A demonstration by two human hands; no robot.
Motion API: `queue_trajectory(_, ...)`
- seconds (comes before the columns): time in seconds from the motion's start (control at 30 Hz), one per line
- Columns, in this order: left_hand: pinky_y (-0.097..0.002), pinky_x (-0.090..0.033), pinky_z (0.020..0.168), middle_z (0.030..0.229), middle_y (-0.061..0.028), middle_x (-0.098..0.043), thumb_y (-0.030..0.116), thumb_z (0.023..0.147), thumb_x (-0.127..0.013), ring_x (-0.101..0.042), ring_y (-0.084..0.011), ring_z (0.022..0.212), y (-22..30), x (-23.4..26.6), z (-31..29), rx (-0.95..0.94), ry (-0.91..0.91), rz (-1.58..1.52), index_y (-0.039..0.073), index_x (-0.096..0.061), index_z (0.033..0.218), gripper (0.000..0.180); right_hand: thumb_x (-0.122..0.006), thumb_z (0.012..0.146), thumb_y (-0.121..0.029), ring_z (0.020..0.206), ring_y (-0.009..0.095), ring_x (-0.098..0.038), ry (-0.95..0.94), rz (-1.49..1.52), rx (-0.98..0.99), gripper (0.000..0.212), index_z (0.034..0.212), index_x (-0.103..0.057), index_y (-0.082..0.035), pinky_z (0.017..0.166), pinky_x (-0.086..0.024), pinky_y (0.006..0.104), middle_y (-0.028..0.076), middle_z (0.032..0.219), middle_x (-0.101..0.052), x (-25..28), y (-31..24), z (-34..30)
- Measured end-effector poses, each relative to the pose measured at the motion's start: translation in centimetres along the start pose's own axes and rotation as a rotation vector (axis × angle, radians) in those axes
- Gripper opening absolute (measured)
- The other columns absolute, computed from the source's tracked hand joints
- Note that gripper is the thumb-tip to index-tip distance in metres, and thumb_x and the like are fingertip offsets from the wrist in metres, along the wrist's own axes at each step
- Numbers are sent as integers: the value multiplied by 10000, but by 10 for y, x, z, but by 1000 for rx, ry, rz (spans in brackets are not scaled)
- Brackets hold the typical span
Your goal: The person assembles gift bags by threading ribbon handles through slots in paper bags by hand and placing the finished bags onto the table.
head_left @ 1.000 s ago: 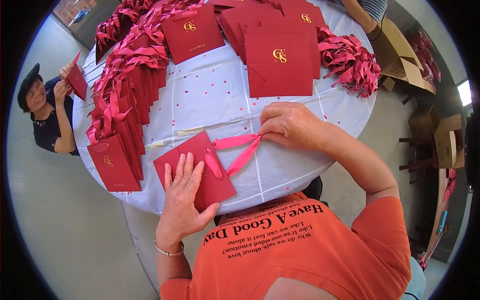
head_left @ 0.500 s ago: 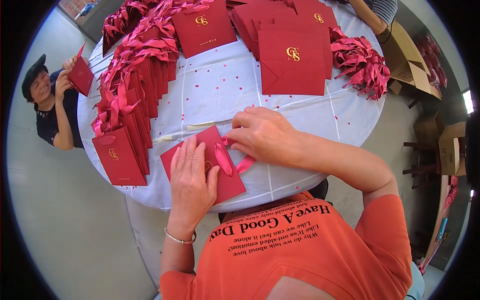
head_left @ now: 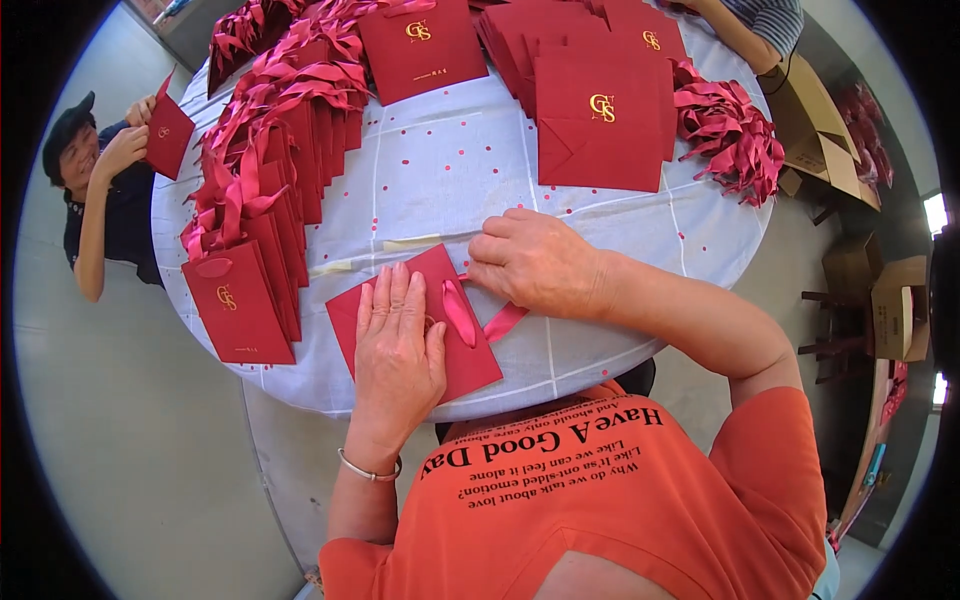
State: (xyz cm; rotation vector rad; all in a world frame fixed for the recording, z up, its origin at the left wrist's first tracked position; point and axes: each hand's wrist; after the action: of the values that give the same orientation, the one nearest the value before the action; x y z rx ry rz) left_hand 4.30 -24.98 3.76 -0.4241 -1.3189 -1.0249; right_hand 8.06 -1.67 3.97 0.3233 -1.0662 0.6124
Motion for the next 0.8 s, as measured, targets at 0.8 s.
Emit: queue_trajectory(0.8,-487,-264,1168,1432,-272,-459,96,913,-567,-403,-389,1375,0,-1,-1,-9,21,-21,-83,-475,1363,493,-782,738,-122,844,269,-623,72,166,-392,206,933,-731,-77,733,-519,376,78,890,-644,41,2,-61)
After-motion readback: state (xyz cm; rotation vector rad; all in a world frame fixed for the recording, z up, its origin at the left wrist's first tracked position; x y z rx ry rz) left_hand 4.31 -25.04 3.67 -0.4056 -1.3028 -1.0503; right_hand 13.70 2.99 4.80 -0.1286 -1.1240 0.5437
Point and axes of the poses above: each hand's wrist, its own z-axis towards the middle knuckle, its own x-axis out of the back of the hand, y = z × x
